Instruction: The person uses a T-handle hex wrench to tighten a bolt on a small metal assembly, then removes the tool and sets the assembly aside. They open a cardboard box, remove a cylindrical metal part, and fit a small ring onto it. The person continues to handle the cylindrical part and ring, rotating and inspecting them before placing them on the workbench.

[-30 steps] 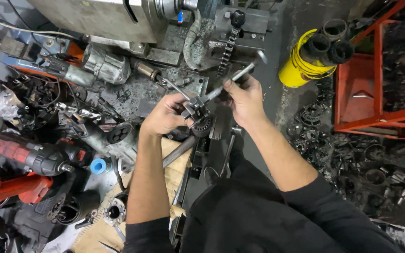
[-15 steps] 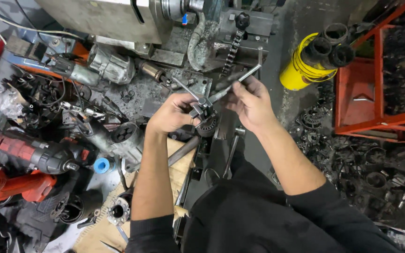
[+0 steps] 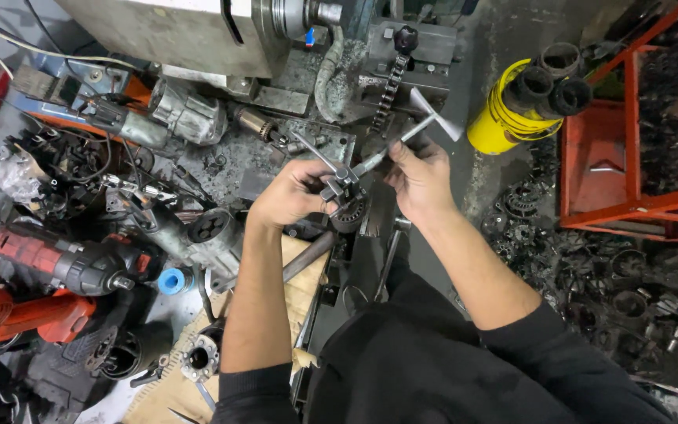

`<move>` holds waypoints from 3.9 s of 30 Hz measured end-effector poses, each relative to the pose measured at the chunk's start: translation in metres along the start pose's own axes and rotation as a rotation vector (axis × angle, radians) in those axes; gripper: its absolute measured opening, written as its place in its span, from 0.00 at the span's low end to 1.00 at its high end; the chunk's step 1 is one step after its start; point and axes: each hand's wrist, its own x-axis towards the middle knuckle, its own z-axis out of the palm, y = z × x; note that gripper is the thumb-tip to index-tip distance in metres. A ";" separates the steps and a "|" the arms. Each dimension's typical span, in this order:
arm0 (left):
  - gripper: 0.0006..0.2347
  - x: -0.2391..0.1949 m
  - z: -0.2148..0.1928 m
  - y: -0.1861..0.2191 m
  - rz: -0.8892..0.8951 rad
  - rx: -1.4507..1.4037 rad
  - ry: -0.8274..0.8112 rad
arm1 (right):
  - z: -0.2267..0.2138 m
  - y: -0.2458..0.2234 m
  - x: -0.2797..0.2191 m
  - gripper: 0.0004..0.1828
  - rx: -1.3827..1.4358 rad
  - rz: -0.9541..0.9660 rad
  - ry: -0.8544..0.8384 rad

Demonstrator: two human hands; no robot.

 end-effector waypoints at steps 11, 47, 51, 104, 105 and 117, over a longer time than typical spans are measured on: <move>0.27 -0.003 0.000 -0.002 -0.011 -0.001 -0.004 | -0.005 -0.005 0.005 0.15 -0.040 0.001 -0.037; 0.27 -0.006 -0.007 -0.006 -0.017 -0.047 0.016 | 0.006 -0.021 -0.018 0.18 -0.165 0.079 0.057; 0.28 -0.006 -0.001 -0.004 -0.009 -0.084 0.020 | 0.054 -0.065 -0.049 0.15 0.023 0.148 -0.021; 0.22 -0.002 0.006 0.015 -0.038 -0.011 -0.010 | -0.014 0.020 0.003 0.10 -0.110 0.032 -0.004; 0.25 -0.001 0.007 0.017 -0.046 -0.027 0.000 | -0.012 0.018 0.001 0.17 -0.129 0.095 0.014; 0.22 0.002 0.002 0.010 -0.076 -0.130 0.002 | -0.024 0.021 0.008 0.14 0.127 0.246 -0.194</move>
